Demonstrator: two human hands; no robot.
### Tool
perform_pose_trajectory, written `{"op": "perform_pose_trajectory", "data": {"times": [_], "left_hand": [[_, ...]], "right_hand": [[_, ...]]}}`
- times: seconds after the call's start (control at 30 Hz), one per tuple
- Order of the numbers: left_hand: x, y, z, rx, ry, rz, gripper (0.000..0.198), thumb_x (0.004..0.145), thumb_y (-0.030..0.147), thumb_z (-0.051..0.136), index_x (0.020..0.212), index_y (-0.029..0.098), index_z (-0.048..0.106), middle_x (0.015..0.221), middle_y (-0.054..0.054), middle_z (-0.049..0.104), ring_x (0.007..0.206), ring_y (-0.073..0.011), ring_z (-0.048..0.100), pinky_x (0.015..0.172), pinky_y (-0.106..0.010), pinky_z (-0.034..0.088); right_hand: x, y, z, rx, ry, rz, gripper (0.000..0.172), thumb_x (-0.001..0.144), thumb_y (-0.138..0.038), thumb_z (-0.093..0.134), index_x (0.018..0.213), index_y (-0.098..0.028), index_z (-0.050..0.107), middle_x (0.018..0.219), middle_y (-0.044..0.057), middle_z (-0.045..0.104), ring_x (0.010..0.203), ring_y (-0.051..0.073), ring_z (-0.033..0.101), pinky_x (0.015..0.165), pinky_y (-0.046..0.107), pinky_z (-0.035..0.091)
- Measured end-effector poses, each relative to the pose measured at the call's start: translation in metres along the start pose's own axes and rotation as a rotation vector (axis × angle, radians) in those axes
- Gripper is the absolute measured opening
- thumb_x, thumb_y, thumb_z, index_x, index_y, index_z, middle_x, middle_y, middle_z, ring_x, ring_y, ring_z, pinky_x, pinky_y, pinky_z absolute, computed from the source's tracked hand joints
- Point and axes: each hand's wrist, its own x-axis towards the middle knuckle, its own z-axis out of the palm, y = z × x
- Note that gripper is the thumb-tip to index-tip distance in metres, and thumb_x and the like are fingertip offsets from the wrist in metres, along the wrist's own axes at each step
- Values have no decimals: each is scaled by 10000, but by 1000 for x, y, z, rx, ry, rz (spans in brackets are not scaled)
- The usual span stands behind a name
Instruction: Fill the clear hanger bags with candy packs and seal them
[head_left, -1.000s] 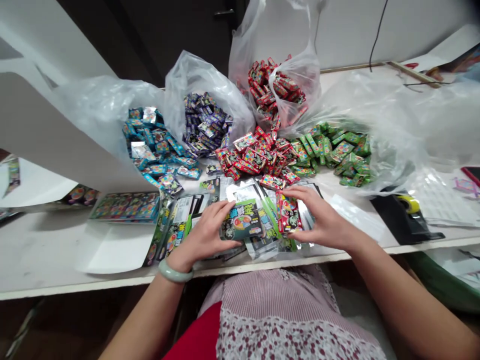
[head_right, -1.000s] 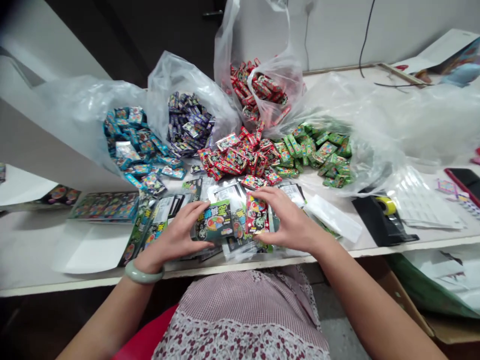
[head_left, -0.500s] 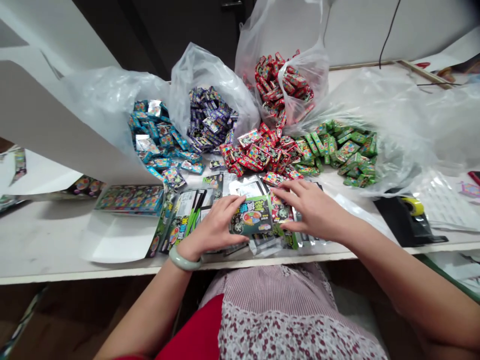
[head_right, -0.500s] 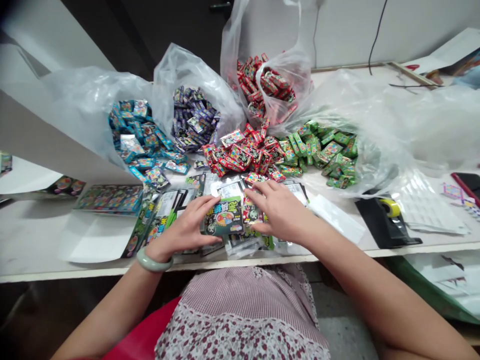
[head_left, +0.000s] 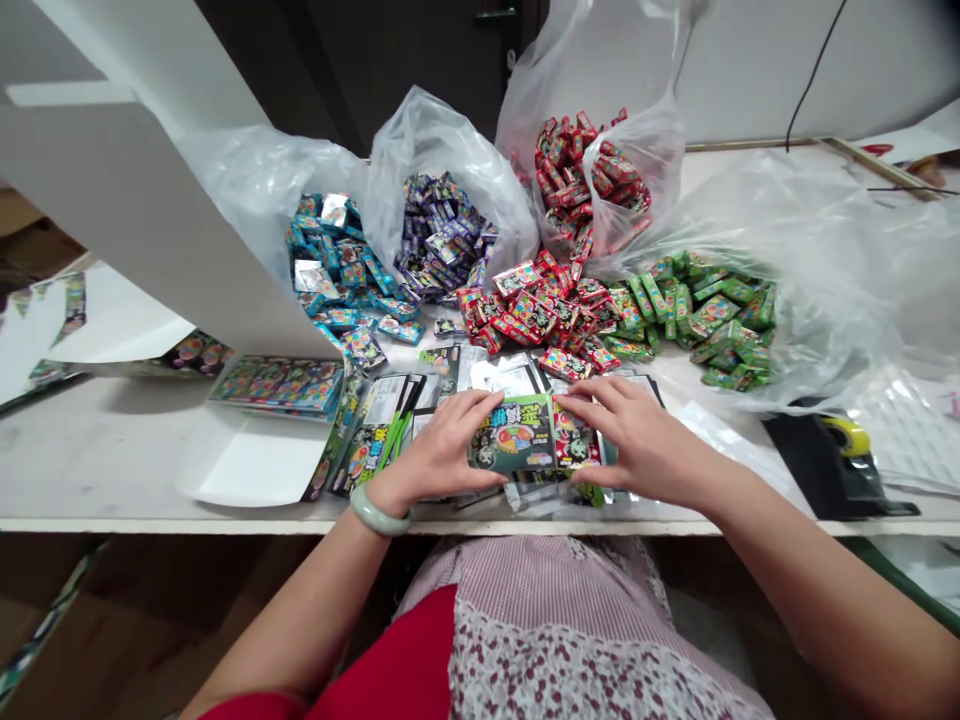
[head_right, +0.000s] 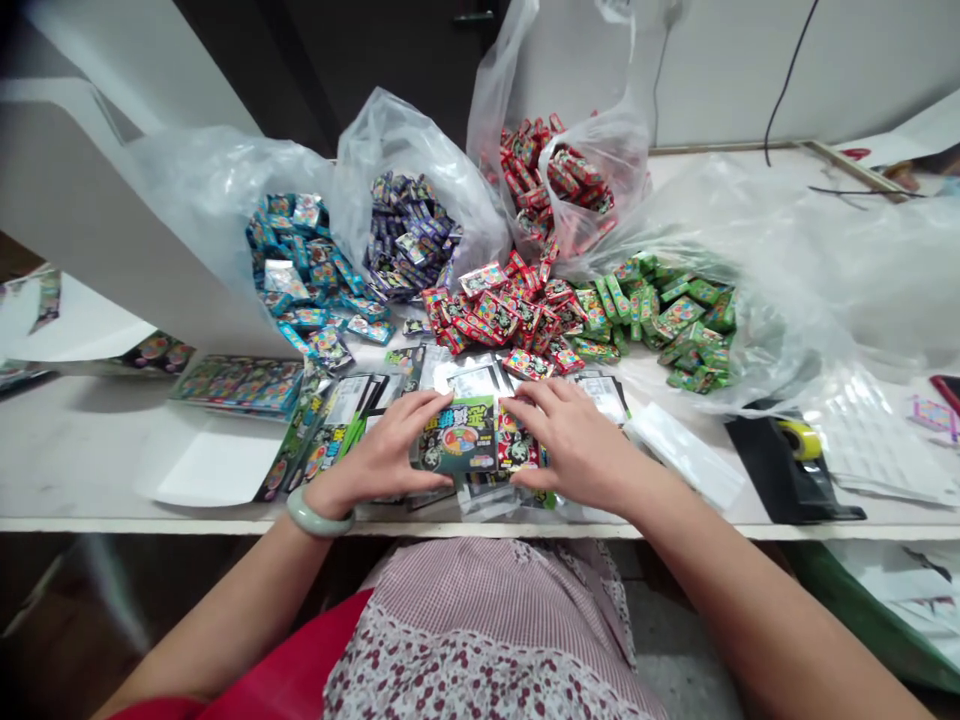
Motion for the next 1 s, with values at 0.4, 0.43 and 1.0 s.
{"op": "perform_pose_trajectory", "data": {"times": [0.4, 0.43, 1.0], "left_hand": [[5, 8, 6, -69, 12, -26, 949, 669, 507, 778, 1431, 161, 330, 1349, -182, 435, 1252, -345, 426, 1058, -525, 392], [4, 8, 6, -63, 40, -46, 952, 671, 505, 776, 1435, 163, 322, 1343, -180, 438, 1250, -344, 428, 1054, -527, 394], [-53, -37, -33, -47, 199, -330, 1129, 619, 467, 825, 1496, 282, 138, 1427, -158, 392, 1301, -389, 398, 1058, -598, 394]], "right_hand": [[3, -5, 22, 359, 145, 98, 795, 743, -431, 748, 1378, -200, 329, 1372, 173, 432, 1293, 294, 435, 1070, 465, 407], [3, -6, 26, 370, 190, 132, 725, 778, -428, 714, 1363, -214, 343, 1343, 163, 470, 1282, 295, 450, 1067, 485, 406], [267, 51, 35, 260, 211, 126, 278, 876, -264, 568, 1130, -175, 638, 1204, 111, 653, 1150, 246, 577, 1013, 446, 420]]}}
